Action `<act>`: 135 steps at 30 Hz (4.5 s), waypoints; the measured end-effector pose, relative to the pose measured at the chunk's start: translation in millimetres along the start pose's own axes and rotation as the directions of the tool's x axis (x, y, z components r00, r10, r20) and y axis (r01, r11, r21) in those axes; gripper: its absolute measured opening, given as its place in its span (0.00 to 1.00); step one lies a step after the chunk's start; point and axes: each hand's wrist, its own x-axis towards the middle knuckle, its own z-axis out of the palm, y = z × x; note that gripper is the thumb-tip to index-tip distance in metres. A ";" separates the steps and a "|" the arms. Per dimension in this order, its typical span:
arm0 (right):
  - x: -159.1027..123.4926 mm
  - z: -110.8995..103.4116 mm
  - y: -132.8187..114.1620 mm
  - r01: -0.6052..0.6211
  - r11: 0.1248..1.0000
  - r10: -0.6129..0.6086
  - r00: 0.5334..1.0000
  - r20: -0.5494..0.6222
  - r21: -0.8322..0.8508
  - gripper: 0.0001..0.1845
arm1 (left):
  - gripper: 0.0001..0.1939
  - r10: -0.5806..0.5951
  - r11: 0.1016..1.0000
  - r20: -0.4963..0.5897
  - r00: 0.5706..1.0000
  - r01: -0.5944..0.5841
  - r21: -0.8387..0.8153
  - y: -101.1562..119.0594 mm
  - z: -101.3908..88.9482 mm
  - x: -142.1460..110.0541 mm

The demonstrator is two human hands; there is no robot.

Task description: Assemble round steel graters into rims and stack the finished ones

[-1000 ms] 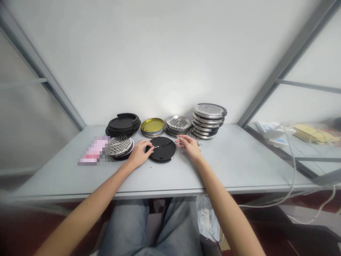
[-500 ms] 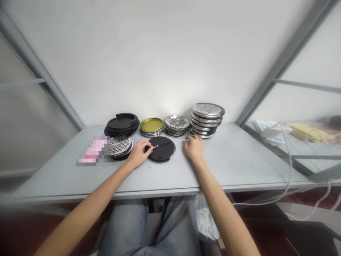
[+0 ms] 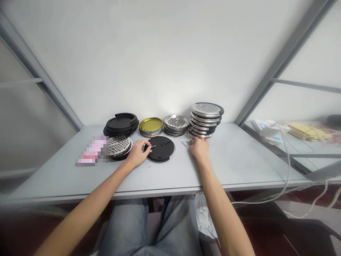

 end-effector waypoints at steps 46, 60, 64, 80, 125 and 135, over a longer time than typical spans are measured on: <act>-4.8 -8.3 -43.4 0.346 0.676 -0.193 0.935 -0.296 0.651 0.10 | 0.06 -0.254 0.846 -0.034 0.967 0.205 -0.492 2.8 -0.2 4.6; 9.9 22.7 -126.0 0.313 0.580 -0.335 0.933 -0.131 0.752 0.15 | 0.20 -0.519 0.337 0.289 0.804 0.503 -0.796 21.1 -14.0 12.4; 8.9 17.7 -116.7 0.214 0.574 -0.287 0.956 -0.051 0.790 0.14 | 0.13 -0.473 0.216 0.393 0.788 0.536 -0.816 25.6 -11.1 20.2; 2.9 -2.2 -125.0 -0.007 0.284 -0.374 0.920 0.118 0.959 0.15 | 0.09 -0.489 0.167 0.413 0.768 0.547 -0.820 27.9 15.0 50.3; 2.5 0.9 -123.4 -0.037 0.368 -0.302 0.940 0.157 0.929 0.16 | 0.09 -0.252 0.745 0.081 0.964 0.247 -0.619 15.7 18.2 42.0; 3.2 -0.8 -121.2 -0.030 0.339 -0.284 0.950 0.132 0.940 0.16 | 0.10 -0.404 0.489 0.214 0.889 0.408 -0.771 24.6 12.1 48.1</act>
